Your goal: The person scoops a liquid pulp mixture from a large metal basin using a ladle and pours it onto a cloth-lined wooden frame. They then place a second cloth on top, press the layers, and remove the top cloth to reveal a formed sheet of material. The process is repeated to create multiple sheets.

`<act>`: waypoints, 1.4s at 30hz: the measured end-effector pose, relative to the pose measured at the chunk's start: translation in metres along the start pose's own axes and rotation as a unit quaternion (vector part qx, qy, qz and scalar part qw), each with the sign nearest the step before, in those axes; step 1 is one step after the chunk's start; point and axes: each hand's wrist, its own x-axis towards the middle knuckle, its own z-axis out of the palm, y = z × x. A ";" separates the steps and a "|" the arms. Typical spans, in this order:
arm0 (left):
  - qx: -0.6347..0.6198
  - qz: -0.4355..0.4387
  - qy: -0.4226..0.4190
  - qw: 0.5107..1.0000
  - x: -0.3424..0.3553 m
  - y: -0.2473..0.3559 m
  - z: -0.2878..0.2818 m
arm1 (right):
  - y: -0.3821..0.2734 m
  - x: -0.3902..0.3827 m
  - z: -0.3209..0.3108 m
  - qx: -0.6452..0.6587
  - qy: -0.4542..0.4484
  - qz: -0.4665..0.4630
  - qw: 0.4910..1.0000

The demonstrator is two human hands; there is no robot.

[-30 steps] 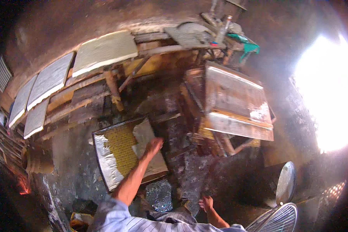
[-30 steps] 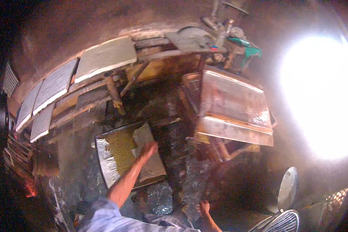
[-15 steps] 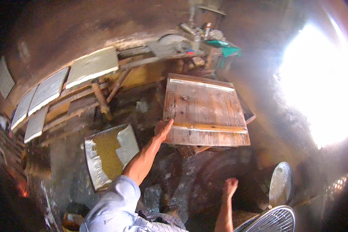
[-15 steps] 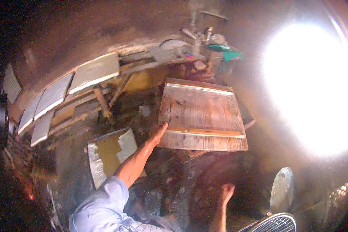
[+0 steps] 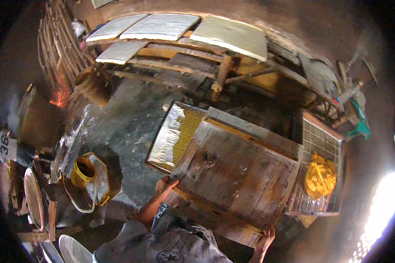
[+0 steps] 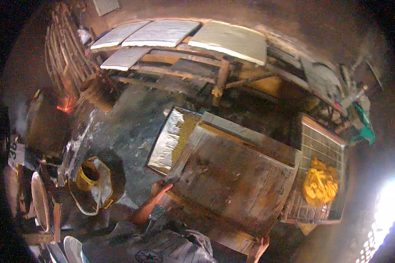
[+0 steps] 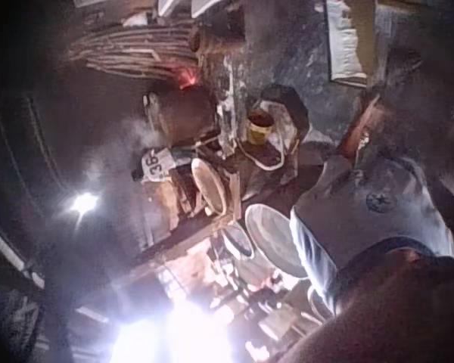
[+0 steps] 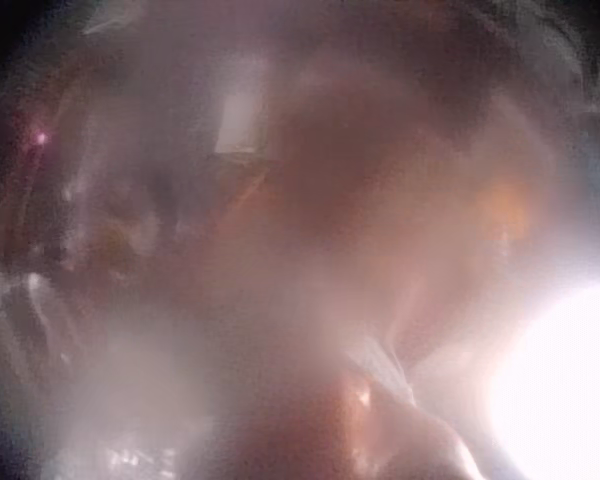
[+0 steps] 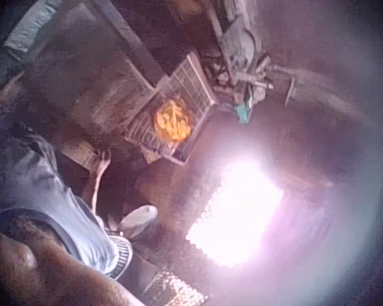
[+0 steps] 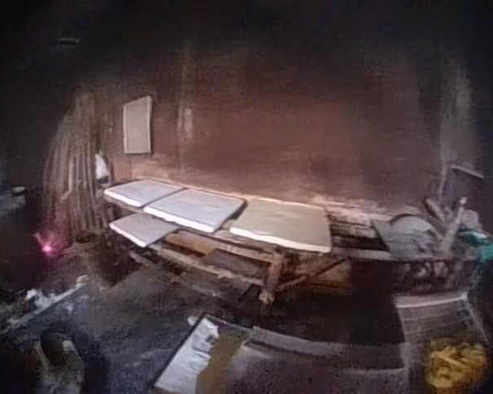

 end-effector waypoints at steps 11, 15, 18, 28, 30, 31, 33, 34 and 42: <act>0.179 -0.092 0.094 0.975 0.172 -0.086 -0.117 | 0.143 0.120 0.230 -0.016 -0.214 -0.023 0.976; 0.242 -0.170 0.054 0.954 0.234 -0.076 -0.134 | 0.175 0.146 0.289 -0.103 -0.182 -0.040 0.977; 0.212 -0.141 0.042 0.966 0.260 -0.088 -0.145 | 0.186 0.151 0.318 -0.158 -0.169 -0.086 0.969; 0.249 -0.151 0.049 0.955 0.296 -0.108 -0.116 | 0.207 0.176 0.335 -0.205 -0.165 -0.037 0.964; 0.203 -0.130 0.018 0.970 0.299 -0.130 -0.107 | 0.212 0.173 0.337 -0.183 -0.155 0.033 0.970; 0.147 -0.120 0.002 0.982 0.302 -0.154 -0.114 | 0.212 0.170 0.347 -0.166 -0.161 0.063 0.971; 0.114 -0.099 0.031 0.988 0.303 -0.199 -0.122 | 0.212 0.163 0.361 -0.146 -0.174 0.119 0.967; 0.137 -0.083 0.079 0.984 0.303 -0.216 -0.125 | 0.219 0.171 0.368 -0.162 -0.193 0.139 0.958; 0.150 0.005 0.025 0.988 0.299 -0.206 -0.112 | 0.246 0.173 0.353 -0.208 -0.226 0.161 0.938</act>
